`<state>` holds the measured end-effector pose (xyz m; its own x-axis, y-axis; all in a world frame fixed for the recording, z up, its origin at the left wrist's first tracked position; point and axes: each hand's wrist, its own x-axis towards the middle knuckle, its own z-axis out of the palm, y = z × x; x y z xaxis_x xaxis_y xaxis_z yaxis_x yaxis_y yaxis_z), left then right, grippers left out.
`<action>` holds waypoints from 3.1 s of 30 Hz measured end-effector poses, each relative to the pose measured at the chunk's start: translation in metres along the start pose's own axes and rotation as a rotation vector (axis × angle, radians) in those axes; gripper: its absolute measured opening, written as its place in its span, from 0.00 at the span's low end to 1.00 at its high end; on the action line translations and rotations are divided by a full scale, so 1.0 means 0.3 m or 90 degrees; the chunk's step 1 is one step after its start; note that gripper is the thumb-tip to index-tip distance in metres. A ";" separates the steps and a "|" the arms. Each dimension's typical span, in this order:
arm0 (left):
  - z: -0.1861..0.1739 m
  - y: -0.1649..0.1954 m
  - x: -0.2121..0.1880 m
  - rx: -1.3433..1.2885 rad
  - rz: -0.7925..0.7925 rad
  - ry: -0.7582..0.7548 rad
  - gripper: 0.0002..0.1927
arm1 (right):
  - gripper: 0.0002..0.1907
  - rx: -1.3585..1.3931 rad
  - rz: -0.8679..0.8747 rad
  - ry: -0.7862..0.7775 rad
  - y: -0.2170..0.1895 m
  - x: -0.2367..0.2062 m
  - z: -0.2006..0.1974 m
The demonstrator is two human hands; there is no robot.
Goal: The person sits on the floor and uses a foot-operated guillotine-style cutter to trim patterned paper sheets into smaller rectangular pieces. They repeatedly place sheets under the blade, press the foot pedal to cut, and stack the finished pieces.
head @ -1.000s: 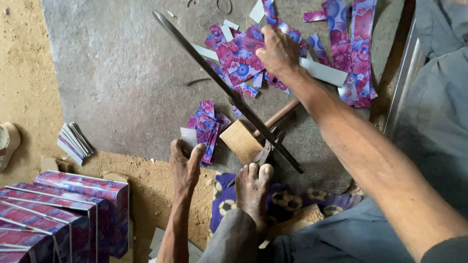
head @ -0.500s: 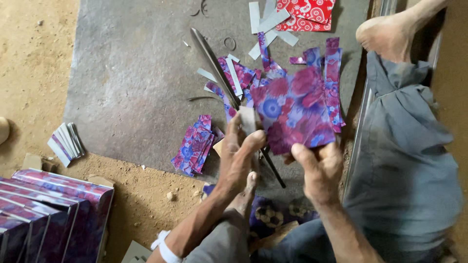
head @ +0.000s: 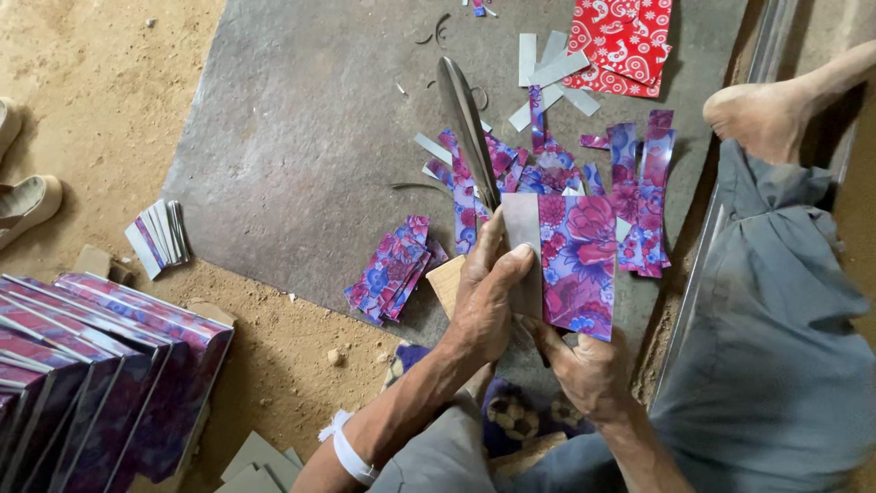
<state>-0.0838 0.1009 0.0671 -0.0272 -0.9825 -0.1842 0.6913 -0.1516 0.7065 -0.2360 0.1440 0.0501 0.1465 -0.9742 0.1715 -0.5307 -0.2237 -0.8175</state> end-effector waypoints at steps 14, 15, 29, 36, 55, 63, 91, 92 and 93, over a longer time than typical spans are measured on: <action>-0.064 -0.017 -0.001 -0.100 -0.071 0.065 0.40 | 0.16 0.018 -0.055 -0.016 -0.003 0.009 0.001; -0.056 -0.006 0.000 -0.105 -0.078 0.062 0.41 | 0.16 0.000 -0.071 -0.004 0.001 0.003 0.005; -0.266 0.402 0.906 0.261 0.541 0.168 0.17 | 0.21 -0.186 0.366 -0.262 0.471 -0.165 0.315; -0.325 0.243 0.710 0.383 0.464 0.274 0.35 | 0.33 0.049 0.165 -0.185 0.432 -0.260 0.179; -0.221 0.104 0.518 0.274 0.460 0.143 0.33 | 0.22 0.103 0.281 -0.199 0.434 -0.201 0.237; -0.235 0.088 0.523 0.306 0.489 0.139 0.30 | 0.10 -0.047 0.180 -0.123 0.570 -0.205 0.379; -0.331 0.068 0.232 0.513 0.197 0.264 0.42 | 0.21 -0.003 0.041 -0.191 0.502 -0.142 0.241; -0.379 0.057 0.203 0.577 0.126 0.275 0.44 | 0.26 -0.001 0.027 -0.187 0.494 -0.124 0.202; -0.432 0.045 0.162 0.639 0.054 0.290 0.46 | 0.30 0.001 0.012 -0.188 0.488 -0.100 0.169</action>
<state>0.0177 0.0652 -0.0210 0.4035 -0.8933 -0.1982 -0.2272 -0.3076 0.9240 -0.2757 0.1421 -0.1026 0.3740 -0.9274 -0.0111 -0.5340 -0.2056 -0.8201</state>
